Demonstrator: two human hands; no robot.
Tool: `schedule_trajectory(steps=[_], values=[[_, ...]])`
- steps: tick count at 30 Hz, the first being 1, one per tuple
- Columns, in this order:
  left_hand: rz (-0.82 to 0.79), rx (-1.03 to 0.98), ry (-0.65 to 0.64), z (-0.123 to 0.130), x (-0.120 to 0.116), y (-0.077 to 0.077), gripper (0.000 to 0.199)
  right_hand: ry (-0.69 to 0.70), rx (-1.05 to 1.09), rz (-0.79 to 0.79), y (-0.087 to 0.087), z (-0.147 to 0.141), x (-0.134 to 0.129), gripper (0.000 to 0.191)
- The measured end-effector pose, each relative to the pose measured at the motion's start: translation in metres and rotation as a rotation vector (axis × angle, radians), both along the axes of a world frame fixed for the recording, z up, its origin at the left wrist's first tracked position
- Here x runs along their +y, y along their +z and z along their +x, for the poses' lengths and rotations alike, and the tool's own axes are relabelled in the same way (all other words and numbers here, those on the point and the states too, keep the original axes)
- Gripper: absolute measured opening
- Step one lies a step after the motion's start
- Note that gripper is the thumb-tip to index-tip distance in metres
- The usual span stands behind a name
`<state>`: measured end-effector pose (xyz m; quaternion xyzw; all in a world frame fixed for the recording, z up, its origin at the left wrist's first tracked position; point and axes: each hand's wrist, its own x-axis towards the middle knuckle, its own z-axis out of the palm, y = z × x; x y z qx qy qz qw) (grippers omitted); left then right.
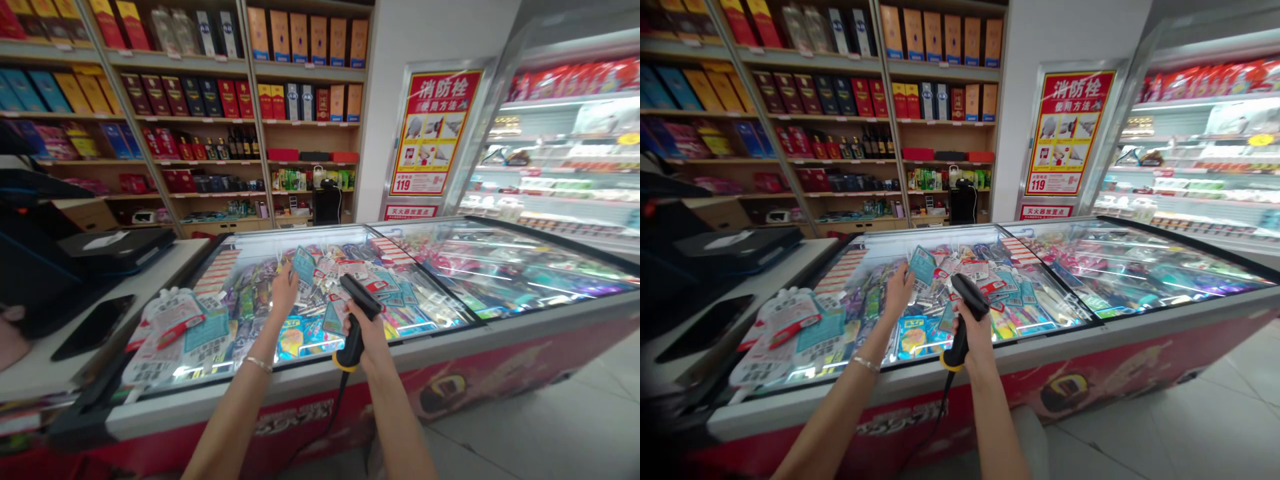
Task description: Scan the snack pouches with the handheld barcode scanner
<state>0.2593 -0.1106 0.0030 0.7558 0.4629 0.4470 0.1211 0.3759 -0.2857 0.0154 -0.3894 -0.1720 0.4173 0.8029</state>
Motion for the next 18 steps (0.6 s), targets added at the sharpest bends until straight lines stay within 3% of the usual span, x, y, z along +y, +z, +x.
schedule_trajectory(steps=[6,9,11,14,16,18], values=[[-0.033,-0.037,0.360,-0.152,0.006,-0.003,0.017,0.194,0.019,-0.061,-0.011,-0.059,0.022,0.037],[-0.028,-0.043,0.495,-0.211,0.004,-0.001,0.019,0.334,0.057,-0.073,-0.014,-0.093,0.035,0.035],[-0.025,-0.032,0.557,-0.235,0.003,0.002,0.021,0.407,0.082,-0.073,-0.014,-0.113,0.044,0.033],[0.003,-0.001,0.656,-0.251,0.002,0.002,0.026,0.487,0.103,-0.075,-0.014,-0.136,0.056,0.032],[0.047,0.080,0.690,-0.253,0.000,-0.005,0.037,0.577,0.112,-0.105,-0.016,-0.148,0.063,0.030],[0.052,0.221,0.644,-0.254,-0.002,-0.016,0.043,0.687,0.119,-0.161,-0.021,-0.158,0.069,0.028]])
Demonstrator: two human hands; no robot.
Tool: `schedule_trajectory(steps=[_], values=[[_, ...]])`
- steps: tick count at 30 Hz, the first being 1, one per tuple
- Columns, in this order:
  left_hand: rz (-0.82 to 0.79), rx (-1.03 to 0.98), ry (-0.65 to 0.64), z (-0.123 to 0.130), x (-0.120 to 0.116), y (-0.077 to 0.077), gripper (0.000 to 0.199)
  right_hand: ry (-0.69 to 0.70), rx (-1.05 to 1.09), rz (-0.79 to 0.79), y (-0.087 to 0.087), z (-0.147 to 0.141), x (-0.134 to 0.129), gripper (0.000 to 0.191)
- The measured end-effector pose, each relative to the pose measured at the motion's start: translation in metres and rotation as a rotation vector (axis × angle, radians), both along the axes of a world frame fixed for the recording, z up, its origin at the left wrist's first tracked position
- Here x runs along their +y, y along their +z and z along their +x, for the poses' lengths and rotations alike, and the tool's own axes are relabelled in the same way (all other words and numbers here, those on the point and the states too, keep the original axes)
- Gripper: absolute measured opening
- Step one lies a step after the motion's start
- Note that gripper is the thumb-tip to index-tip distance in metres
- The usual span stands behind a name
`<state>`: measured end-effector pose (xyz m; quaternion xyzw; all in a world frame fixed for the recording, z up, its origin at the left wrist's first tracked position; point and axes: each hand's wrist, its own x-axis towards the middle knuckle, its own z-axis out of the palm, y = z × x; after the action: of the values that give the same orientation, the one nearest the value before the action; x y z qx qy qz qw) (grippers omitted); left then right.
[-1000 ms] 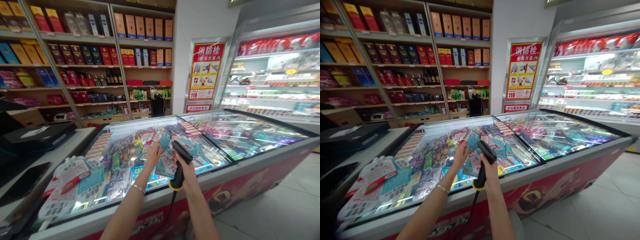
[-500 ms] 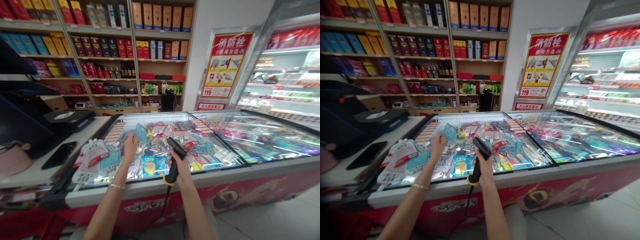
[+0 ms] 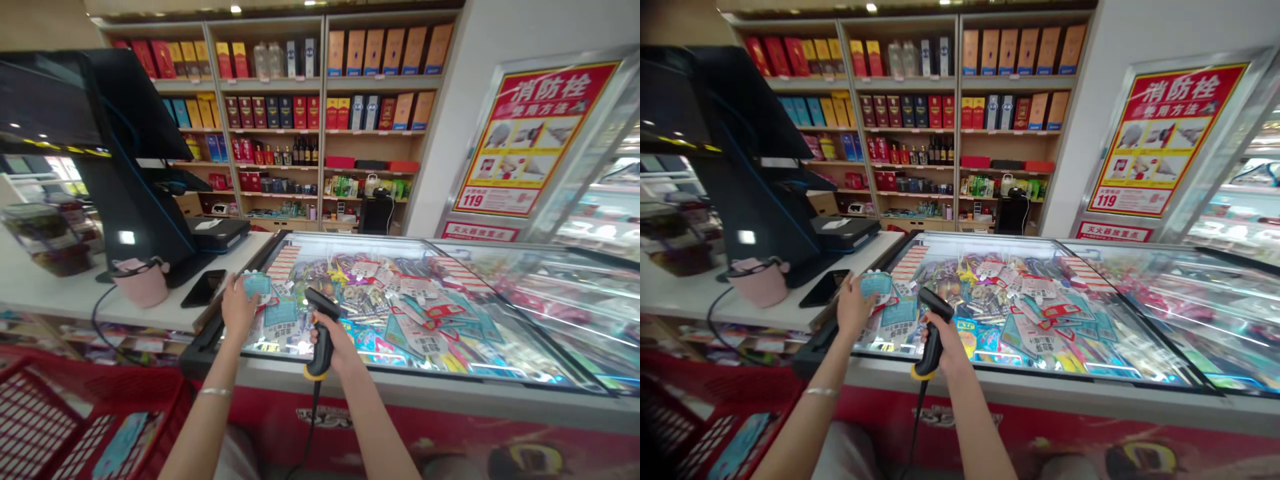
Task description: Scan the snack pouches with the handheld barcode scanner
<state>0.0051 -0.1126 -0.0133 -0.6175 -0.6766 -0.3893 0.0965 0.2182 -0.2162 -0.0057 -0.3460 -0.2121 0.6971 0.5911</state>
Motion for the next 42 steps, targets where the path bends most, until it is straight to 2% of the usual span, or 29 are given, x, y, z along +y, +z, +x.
schedule_trajectory(steps=[2,4,8,16,20,22,24,27,29,32,35,39,42], values=[[-0.102,0.100,-0.076,-0.001,0.000,-0.012,0.042,0.063,0.005,-0.050,-0.008,-0.007,0.005,0.025],[-0.190,0.128,-0.111,-0.003,0.002,-0.020,0.043,0.065,0.019,-0.092,-0.016,-0.011,0.010,0.022],[-0.264,0.123,-0.105,-0.006,0.007,-0.024,0.049,0.068,0.015,-0.174,-0.025,-0.013,0.015,0.018],[-0.341,0.172,-0.084,-0.003,0.006,-0.008,0.045,0.048,0.037,-0.142,-0.025,-0.015,0.016,0.014],[-0.350,0.216,0.023,0.013,0.005,0.010,0.043,0.006,0.053,-0.151,-0.025,-0.004,0.014,0.017],[-0.289,0.215,0.074,0.033,0.007,0.021,0.044,-0.053,0.060,-0.125,-0.024,0.010,0.010,0.019],[-0.241,0.198,0.058,0.063,0.010,0.031,0.045,-0.123,0.061,-0.071,-0.020,0.029,0.003,0.022],[-0.251,0.176,-0.092,0.122,0.016,0.041,0.041,-0.250,0.038,0.005,-0.013,0.066,-0.010,0.027],[-0.284,0.164,-0.192,0.164,0.021,0.041,0.038,-0.336,0.018,0.041,-0.008,0.093,-0.021,0.031],[-0.324,0.170,-0.291,0.221,0.028,0.033,0.037,-0.455,-0.010,0.077,-0.005,0.130,-0.037,0.034],[-0.355,0.208,-0.351,0.261,0.037,0.016,0.040,-0.556,-0.020,0.085,-0.008,0.160,-0.051,0.036],[-0.343,0.284,-0.388,0.294,0.050,-0.005,0.038,-0.655,-0.007,0.048,-0.015,0.186,-0.062,0.037],[-0.329,0.340,-0.421,0.309,0.054,-0.010,0.034,-0.681,0.003,0.054,-0.017,0.195,-0.065,0.037]])
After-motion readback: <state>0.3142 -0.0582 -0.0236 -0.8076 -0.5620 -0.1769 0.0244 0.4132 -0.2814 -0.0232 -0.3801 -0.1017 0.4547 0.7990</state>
